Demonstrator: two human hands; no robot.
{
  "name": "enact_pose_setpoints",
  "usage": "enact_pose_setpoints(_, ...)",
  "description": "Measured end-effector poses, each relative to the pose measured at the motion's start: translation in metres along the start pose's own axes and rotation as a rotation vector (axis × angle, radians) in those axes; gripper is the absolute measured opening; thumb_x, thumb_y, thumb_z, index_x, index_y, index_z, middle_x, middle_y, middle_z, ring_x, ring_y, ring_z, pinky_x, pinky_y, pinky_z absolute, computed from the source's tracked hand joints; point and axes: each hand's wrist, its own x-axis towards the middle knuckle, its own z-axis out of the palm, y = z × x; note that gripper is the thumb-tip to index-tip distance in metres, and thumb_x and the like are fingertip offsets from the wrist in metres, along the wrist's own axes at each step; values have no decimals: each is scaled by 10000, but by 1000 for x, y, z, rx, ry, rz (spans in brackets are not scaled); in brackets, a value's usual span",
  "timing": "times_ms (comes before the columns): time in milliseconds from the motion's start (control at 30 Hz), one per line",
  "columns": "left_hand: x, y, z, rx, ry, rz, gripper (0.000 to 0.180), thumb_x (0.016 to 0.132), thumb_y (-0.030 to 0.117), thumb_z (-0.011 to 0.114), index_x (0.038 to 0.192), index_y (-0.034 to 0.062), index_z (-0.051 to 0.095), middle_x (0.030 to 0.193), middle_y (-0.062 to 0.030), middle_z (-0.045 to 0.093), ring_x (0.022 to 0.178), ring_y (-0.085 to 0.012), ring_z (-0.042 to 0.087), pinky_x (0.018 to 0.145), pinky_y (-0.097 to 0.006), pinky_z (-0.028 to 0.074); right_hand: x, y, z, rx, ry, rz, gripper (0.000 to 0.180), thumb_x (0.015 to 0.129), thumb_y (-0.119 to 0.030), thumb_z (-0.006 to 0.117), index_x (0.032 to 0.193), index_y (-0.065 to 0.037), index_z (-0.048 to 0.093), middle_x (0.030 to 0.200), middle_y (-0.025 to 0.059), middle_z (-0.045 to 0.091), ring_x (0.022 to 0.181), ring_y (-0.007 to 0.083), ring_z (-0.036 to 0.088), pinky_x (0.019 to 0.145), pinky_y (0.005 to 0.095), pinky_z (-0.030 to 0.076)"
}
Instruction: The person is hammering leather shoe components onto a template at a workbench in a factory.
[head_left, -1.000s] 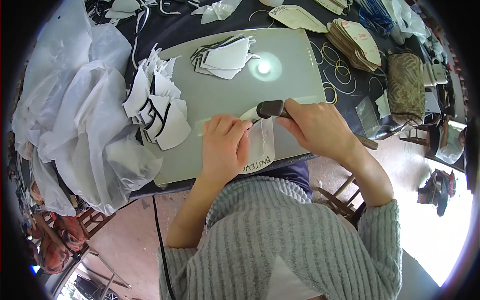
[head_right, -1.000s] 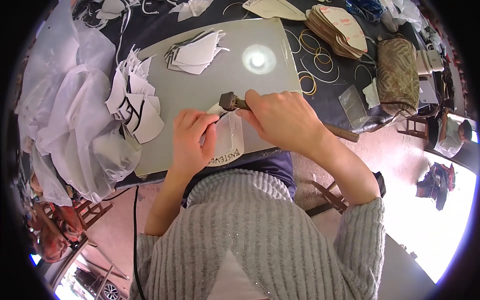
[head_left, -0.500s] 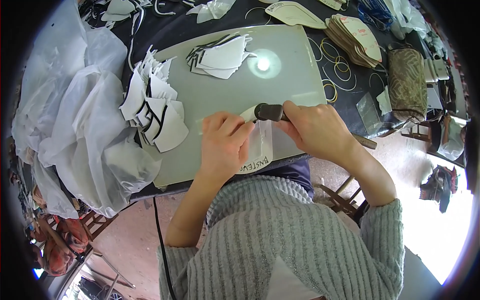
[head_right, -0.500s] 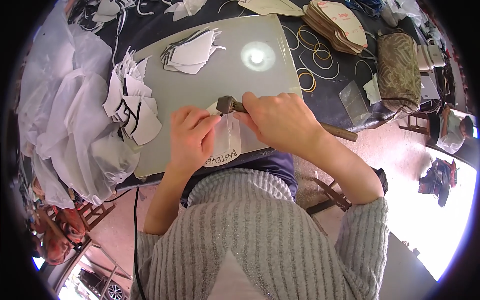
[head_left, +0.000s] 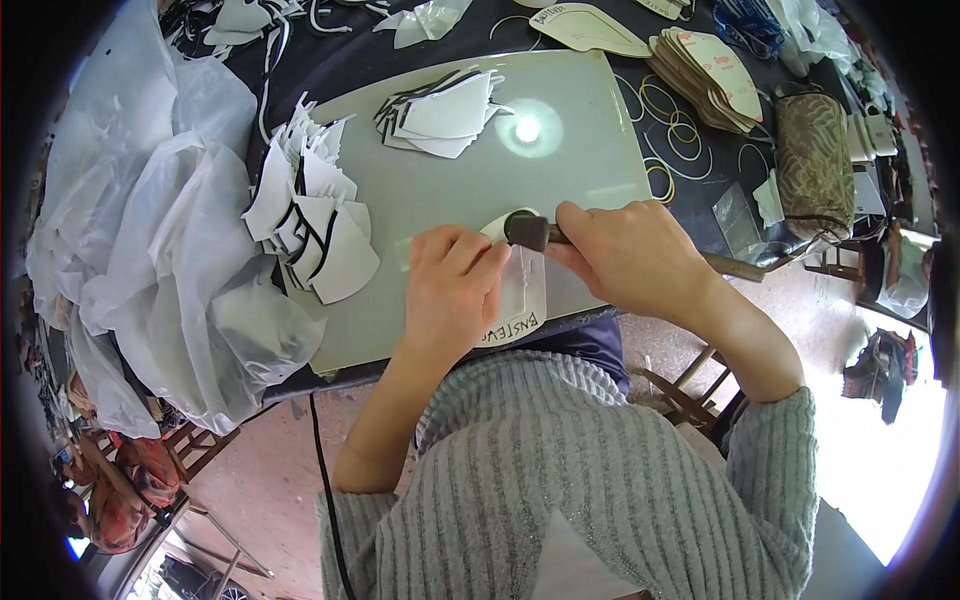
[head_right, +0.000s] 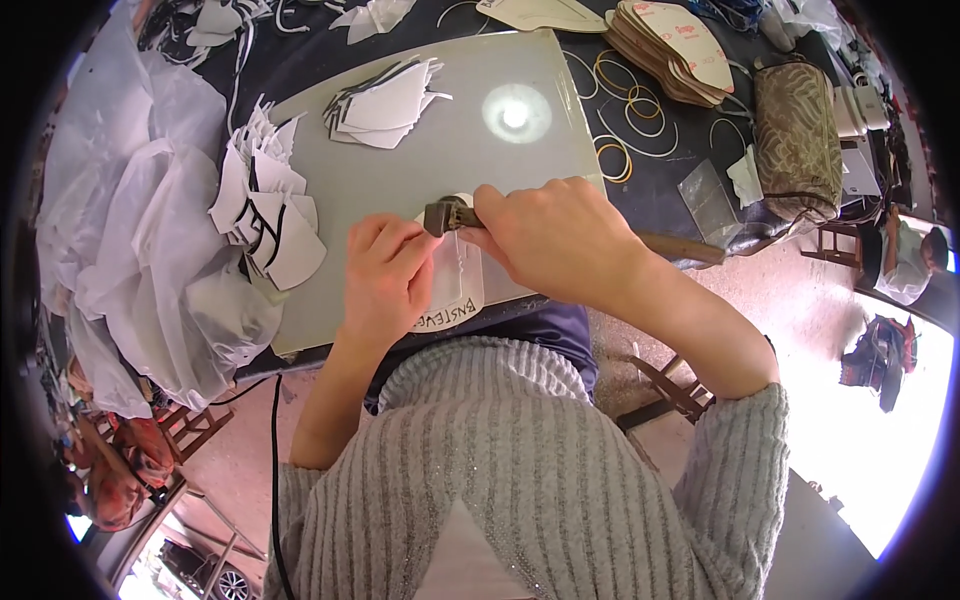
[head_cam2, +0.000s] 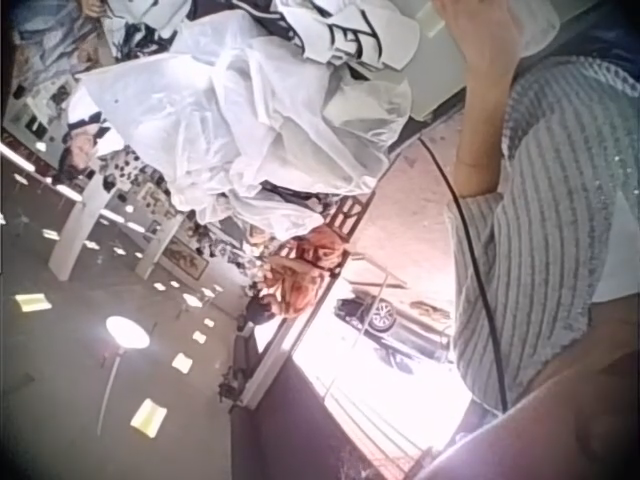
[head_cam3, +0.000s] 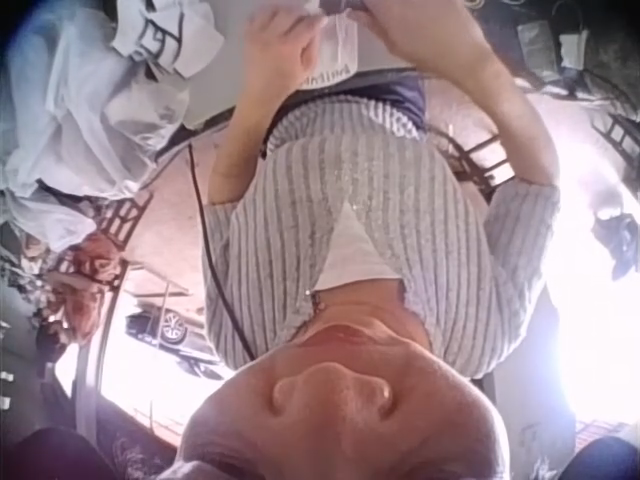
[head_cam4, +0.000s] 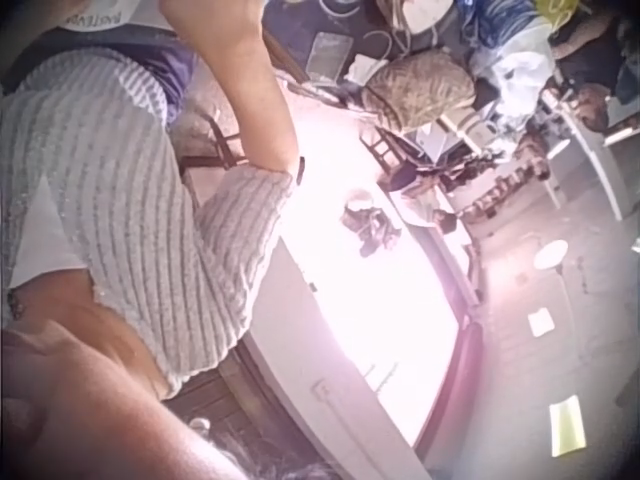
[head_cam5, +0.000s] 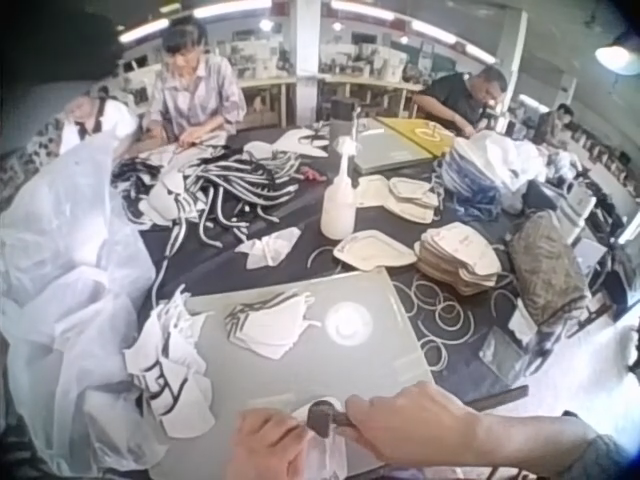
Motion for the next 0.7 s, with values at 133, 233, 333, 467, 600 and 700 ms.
enact_pose_setpoints(133, 3, 1, -2, 2, 2, 11, 235, 709, 33, 693, 942, 60, 707, 913, -30, 615, 935, -249, 575, 851, -401, 431, 1, 2, 10, 34, 16, -3, 349, 965, -356, 567, 828, -37, 543, 583, 126, 600, 557, 342, 632, 521, 431, 492)
enact_pose_setpoints(233, -4, 1, -2, -68, 16, -45, 249, 698, 23, 695, 944, 52, 702, 916, -35, 613, 941, -255, 574, 848, -403, 435, 1, 0, 10, 36, -1, 14, 350, 965, -358, 568, 828, -37, 544, 578, 126, 597, 552, 340, 628, 517, 429, 490)
enact_pose_setpoints(333, -8, 4, -3, -53, 46, -36, 271, 692, 16, 696, 961, 51, 694, 948, -40, 609, 949, -260, 573, 847, -407, 438, 1, -1, 11, 37, 17, 16, 353, 963, -361, 571, 827, -37, 543, 581, 127, 597, 548, 342, 624, 513, 427, 488)
enact_pose_setpoints(467, -7, 9, -7, 15, 8, -6, 261, 733, -7, 679, 990, 39, 685, 957, -61, 615, 929, -278, 588, 818, -402, 458, 2, 7, 9, 69, 9, -11, 349, 961, -361, 576, 830, -39, 541, 590, 131, 599, 553, 345, 623, 521, 433, 491)
enact_pose_setpoints(600, -9, 7, -5, 12, 29, 8, 267, 731, -7, 676, 994, 39, 686, 972, -63, 617, 934, -279, 590, 816, -406, 467, 0, 3, 0, 125, 173, -11, 371, 979, -389, 537, 865, -37, 564, 595, 123, 621, 573, 329, 645, 541, 441, 501)
enact_pose_setpoints(700, -7, 7, -5, 13, 24, 12, 249, 739, -7, 675, 983, 41, 687, 977, -62, 619, 934, -278, 591, 810, -401, 467, 4, 2, 14, 89, -22, -19, 365, 975, -384, 546, 862, -38, 562, 616, 137, 628, 591, 353, 645, 556, 450, 502)
